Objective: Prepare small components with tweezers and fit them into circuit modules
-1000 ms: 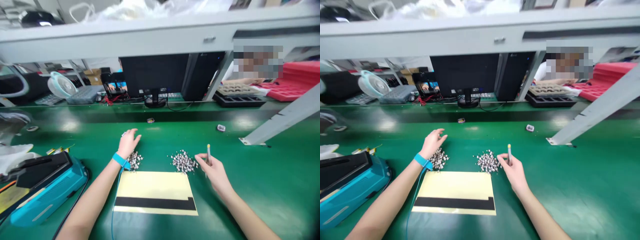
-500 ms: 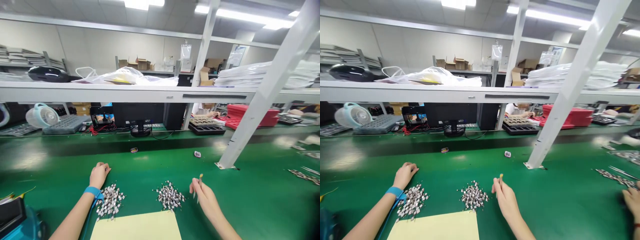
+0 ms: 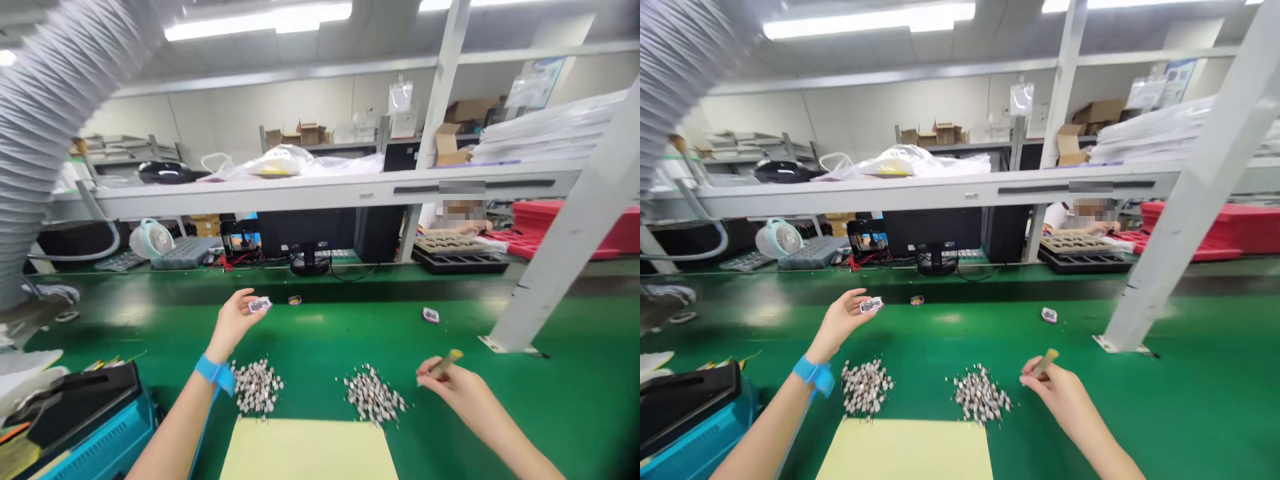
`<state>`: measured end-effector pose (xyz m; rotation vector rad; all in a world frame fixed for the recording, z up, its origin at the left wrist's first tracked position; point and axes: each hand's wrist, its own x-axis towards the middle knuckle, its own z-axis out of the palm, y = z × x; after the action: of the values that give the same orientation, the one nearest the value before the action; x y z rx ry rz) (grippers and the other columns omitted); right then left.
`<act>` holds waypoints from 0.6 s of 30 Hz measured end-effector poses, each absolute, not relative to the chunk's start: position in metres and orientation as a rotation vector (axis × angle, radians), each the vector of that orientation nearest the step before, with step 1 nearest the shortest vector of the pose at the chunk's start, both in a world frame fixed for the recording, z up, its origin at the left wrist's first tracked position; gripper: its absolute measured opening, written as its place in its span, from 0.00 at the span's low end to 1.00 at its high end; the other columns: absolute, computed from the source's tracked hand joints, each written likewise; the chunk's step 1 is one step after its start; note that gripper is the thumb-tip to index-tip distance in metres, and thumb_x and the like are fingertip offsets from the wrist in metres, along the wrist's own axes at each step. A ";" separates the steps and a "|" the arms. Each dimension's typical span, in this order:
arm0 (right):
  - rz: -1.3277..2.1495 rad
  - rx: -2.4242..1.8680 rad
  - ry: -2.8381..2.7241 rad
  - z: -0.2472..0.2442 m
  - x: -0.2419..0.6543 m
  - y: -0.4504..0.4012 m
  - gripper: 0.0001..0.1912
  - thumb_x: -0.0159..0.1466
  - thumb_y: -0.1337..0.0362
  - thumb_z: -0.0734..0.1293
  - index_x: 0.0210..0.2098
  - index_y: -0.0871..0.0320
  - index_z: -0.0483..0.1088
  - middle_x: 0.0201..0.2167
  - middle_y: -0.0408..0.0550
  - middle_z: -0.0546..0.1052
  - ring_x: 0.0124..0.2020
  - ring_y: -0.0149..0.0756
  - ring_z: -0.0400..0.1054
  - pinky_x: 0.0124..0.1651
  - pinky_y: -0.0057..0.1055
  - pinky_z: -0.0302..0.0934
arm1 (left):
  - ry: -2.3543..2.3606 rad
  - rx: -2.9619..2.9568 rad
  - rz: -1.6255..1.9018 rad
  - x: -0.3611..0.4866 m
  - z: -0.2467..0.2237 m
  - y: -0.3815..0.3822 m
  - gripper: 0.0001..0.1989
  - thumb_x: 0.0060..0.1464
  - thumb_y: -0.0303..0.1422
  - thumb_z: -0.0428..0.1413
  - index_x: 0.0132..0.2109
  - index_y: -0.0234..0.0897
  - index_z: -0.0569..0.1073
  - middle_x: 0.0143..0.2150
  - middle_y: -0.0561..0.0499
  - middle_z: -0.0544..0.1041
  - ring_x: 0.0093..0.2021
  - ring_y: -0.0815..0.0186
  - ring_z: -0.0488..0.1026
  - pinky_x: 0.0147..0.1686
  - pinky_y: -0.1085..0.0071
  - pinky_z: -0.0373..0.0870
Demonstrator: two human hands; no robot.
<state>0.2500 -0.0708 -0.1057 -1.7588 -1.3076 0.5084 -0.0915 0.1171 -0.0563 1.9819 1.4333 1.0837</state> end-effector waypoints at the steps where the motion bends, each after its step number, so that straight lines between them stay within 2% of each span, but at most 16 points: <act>1: 0.500 -1.644 -1.318 -0.086 0.242 -0.069 0.12 0.48 0.55 0.66 0.21 0.58 0.68 0.30 0.50 0.74 0.32 0.42 0.71 0.34 0.34 0.67 | 1.183 1.954 1.195 -0.083 -0.040 0.098 0.26 0.42 0.32 0.58 0.50 0.32 0.59 0.44 0.45 0.73 0.44 0.64 0.72 0.45 0.71 0.69; 3: 0.487 -1.434 -1.367 -0.045 0.217 -0.069 0.10 0.49 0.58 0.69 0.26 0.57 0.70 0.34 0.49 0.74 0.35 0.39 0.70 0.37 0.29 0.67 | 0.903 1.970 1.270 -0.065 -0.015 0.056 0.25 0.42 0.30 0.58 0.49 0.36 0.60 0.45 0.46 0.73 0.44 0.64 0.71 0.45 0.69 0.70; 7: 0.387 -0.927 -1.364 0.011 0.157 -0.073 0.06 0.49 0.64 0.71 0.25 0.52 0.69 0.30 0.40 0.75 0.32 0.29 0.70 0.33 0.20 0.67 | 0.764 2.099 1.394 -0.041 0.005 -0.007 0.28 0.45 0.28 0.56 0.53 0.44 0.57 0.45 0.49 0.73 0.42 0.63 0.73 0.40 0.69 0.73; 11: 0.457 -0.658 -1.486 0.015 0.132 -0.073 0.09 0.50 0.67 0.71 0.31 0.49 0.70 0.31 0.40 0.75 0.31 0.28 0.69 0.34 0.21 0.67 | 0.720 2.240 1.443 -0.033 0.003 -0.021 0.29 0.46 0.27 0.56 0.54 0.43 0.56 0.44 0.49 0.73 0.42 0.63 0.73 0.40 0.71 0.74; 14: 0.393 -0.696 -1.577 0.009 0.134 -0.071 0.13 0.50 0.73 0.70 0.33 0.51 0.70 0.33 0.41 0.75 0.34 0.30 0.70 0.36 0.23 0.68 | 0.726 2.301 1.490 -0.032 -0.001 -0.019 0.27 0.46 0.27 0.56 0.53 0.41 0.58 0.44 0.48 0.73 0.42 0.64 0.72 0.40 0.72 0.73; 18: 0.256 -0.746 -1.614 0.007 0.138 -0.069 0.14 0.51 0.78 0.68 0.32 0.53 0.70 0.33 0.41 0.75 0.33 0.30 0.71 0.35 0.22 0.68 | 0.694 2.472 1.584 -0.029 -0.002 -0.016 0.21 0.46 0.25 0.56 0.49 0.36 0.63 0.43 0.47 0.73 0.43 0.66 0.71 0.44 0.74 0.70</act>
<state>0.1382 -0.0690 0.0068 -0.7463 -1.6141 0.2561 -0.0288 -0.0165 -0.0023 2.4720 0.6944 1.5841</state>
